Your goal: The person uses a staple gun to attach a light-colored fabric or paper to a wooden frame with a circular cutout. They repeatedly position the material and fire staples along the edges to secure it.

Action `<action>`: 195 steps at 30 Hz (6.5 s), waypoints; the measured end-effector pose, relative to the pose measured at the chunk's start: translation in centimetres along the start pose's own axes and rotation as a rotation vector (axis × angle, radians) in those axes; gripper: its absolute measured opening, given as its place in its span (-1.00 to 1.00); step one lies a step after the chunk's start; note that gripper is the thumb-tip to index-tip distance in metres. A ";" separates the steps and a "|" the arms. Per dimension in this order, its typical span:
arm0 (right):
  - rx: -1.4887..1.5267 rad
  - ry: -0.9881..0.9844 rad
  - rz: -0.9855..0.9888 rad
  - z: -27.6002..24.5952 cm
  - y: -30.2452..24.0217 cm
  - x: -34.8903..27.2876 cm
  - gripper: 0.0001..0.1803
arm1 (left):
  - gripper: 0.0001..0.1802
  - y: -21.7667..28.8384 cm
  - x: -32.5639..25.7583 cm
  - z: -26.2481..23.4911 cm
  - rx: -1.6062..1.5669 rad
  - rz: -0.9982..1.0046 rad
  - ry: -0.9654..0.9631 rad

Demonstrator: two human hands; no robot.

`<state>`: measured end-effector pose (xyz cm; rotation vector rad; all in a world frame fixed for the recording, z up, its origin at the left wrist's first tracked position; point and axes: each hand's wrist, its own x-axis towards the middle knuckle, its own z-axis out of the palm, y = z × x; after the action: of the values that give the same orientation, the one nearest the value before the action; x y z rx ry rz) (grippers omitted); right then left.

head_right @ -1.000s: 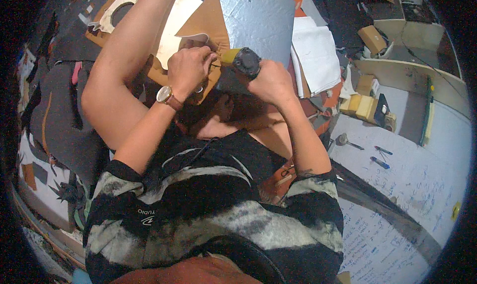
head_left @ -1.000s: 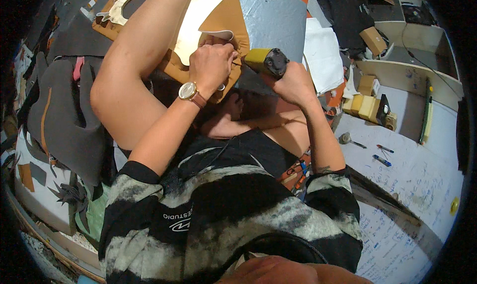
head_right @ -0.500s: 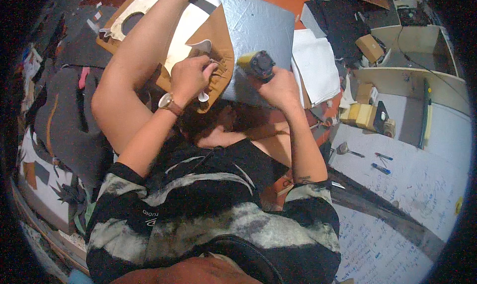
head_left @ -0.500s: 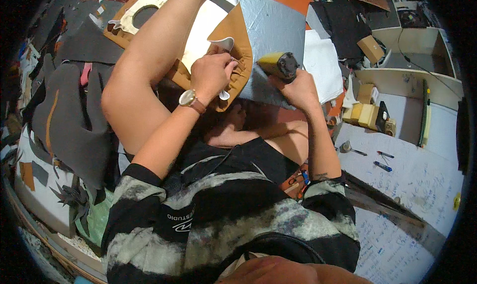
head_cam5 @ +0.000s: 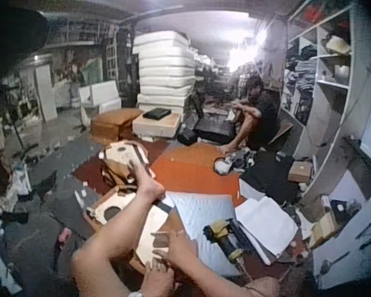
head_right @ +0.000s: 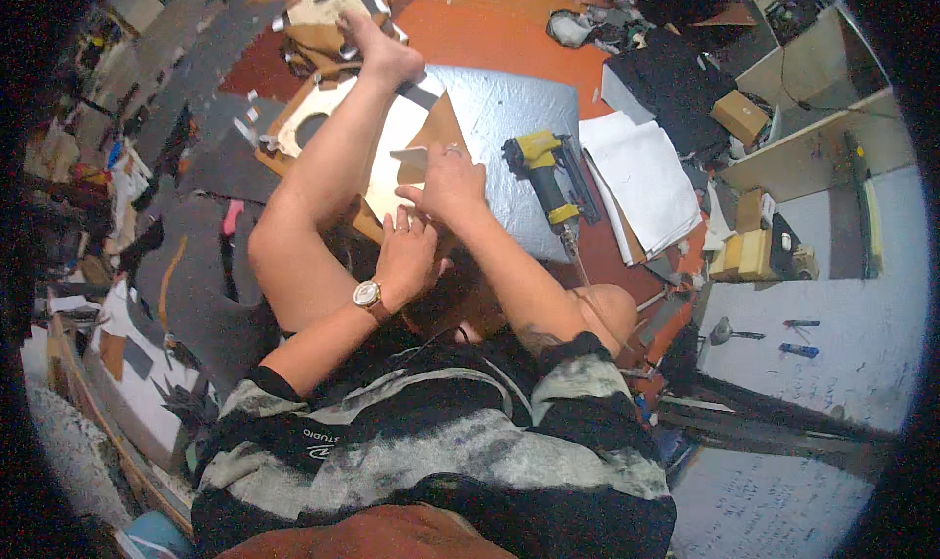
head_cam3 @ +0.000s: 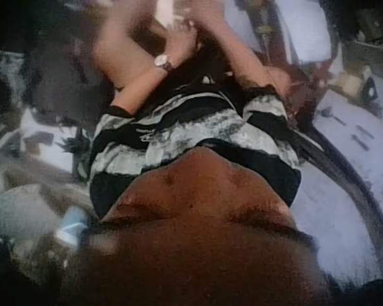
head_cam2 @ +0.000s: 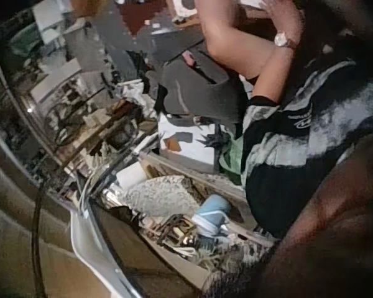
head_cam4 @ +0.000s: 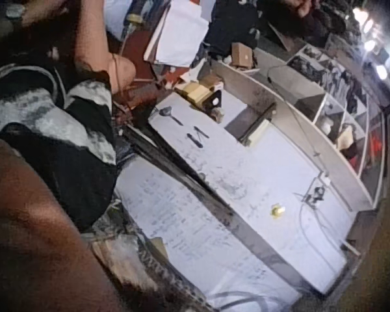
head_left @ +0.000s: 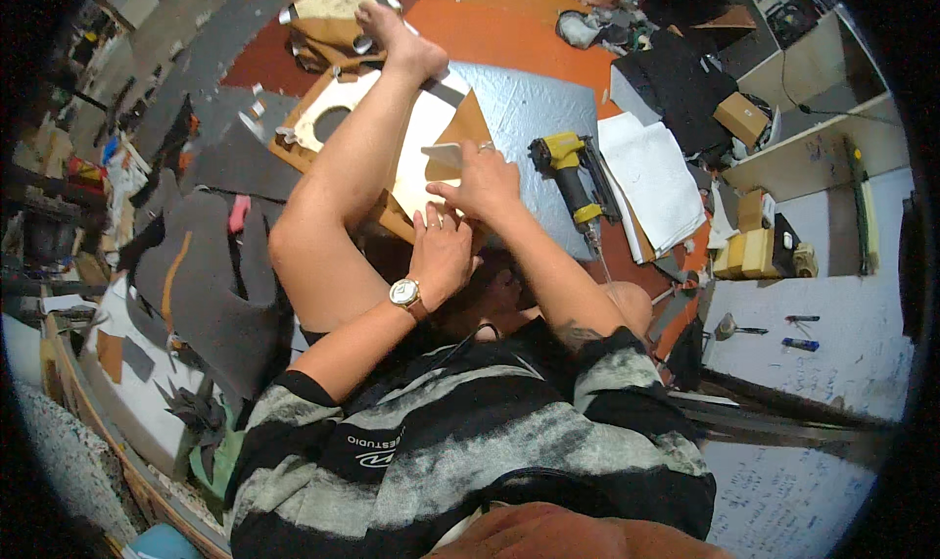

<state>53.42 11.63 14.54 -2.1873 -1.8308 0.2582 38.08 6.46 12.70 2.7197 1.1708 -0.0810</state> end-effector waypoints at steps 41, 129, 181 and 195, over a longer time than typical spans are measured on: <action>1.324 0.227 0.504 -7.1 20.6 -10.2 -0.53 | -0.54 11.8 14.9 -1.6 -0.102 -0.123 -0.072; 0.328 -0.432 -0.001 -10.4 14.0 -6.0 -0.52 | -0.56 -0.9 6.1 -1.5 -0.041 0.274 0.312; 0.570 -0.276 0.325 -5.5 4.9 -17.3 -0.63 | -0.62 -5.9 6.5 -0.9 -0.189 0.416 0.026; 0.492 -0.262 0.237 -4.6 3.1 -18.6 -0.65 | -0.59 -6.0 6.2 0.4 -0.208 0.509 0.210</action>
<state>54.36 -7.54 17.19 -2.0731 -1.4136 0.9725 38.04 14.89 10.72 2.7865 0.4593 0.3787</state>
